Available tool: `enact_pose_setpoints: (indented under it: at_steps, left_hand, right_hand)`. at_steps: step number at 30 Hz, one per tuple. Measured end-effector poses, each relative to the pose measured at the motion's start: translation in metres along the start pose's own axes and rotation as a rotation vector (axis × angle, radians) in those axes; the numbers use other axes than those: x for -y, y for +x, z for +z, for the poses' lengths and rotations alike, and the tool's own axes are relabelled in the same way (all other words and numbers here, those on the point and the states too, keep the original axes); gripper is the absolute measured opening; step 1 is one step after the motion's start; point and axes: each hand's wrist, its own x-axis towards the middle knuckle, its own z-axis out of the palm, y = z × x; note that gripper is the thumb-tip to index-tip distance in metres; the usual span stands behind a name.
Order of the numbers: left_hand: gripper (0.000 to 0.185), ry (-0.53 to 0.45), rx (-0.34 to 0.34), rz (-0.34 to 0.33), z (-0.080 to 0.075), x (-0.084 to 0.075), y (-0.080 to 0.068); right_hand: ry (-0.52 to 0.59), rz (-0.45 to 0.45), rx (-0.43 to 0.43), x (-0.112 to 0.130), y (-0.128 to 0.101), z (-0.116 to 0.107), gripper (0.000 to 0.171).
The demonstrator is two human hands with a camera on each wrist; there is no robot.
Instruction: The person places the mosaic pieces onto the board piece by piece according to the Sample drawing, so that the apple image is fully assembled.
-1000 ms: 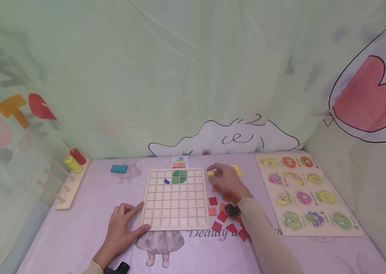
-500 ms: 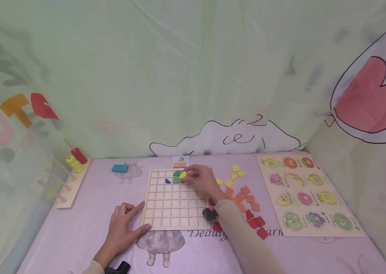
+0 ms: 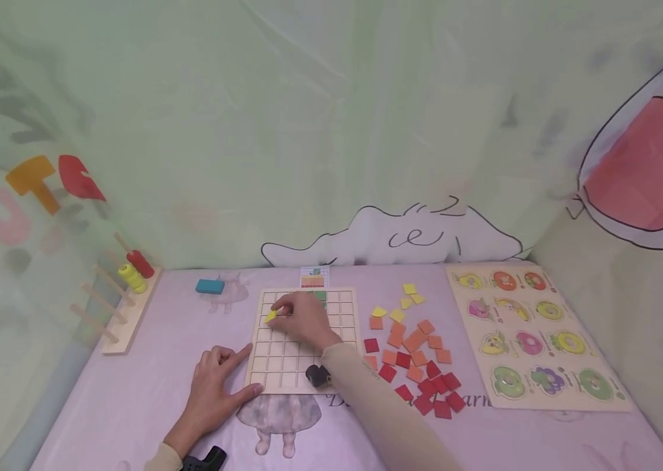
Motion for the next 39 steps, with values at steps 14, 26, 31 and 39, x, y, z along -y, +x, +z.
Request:
enact_pose_setpoints:
  at_steps: [14,26,31,39]
  left_hand:
    - [0.080,0.008,0.032,-0.025,-0.001,-0.002,0.003]
    - [0.078,0.009,-0.004,0.012,0.000,-0.002,0.001]
    - [0.077,0.009,-0.032,0.036,0.000,-0.003,0.001]
    - [0.077,0.012,-0.012,0.009,0.000,-0.002,0.001]
  right_hand:
    - [-0.093,0.070,0.033,0.012,0.005,0.009,0.027]
    - [-0.186,-0.010,0.032,0.010,0.004,0.009,0.019]
    - [-0.167,-0.036,0.023,0.009,0.002,0.003,0.024]
    - [-0.182,-0.015,-0.006,-0.011,-0.011,-0.033,0.020]
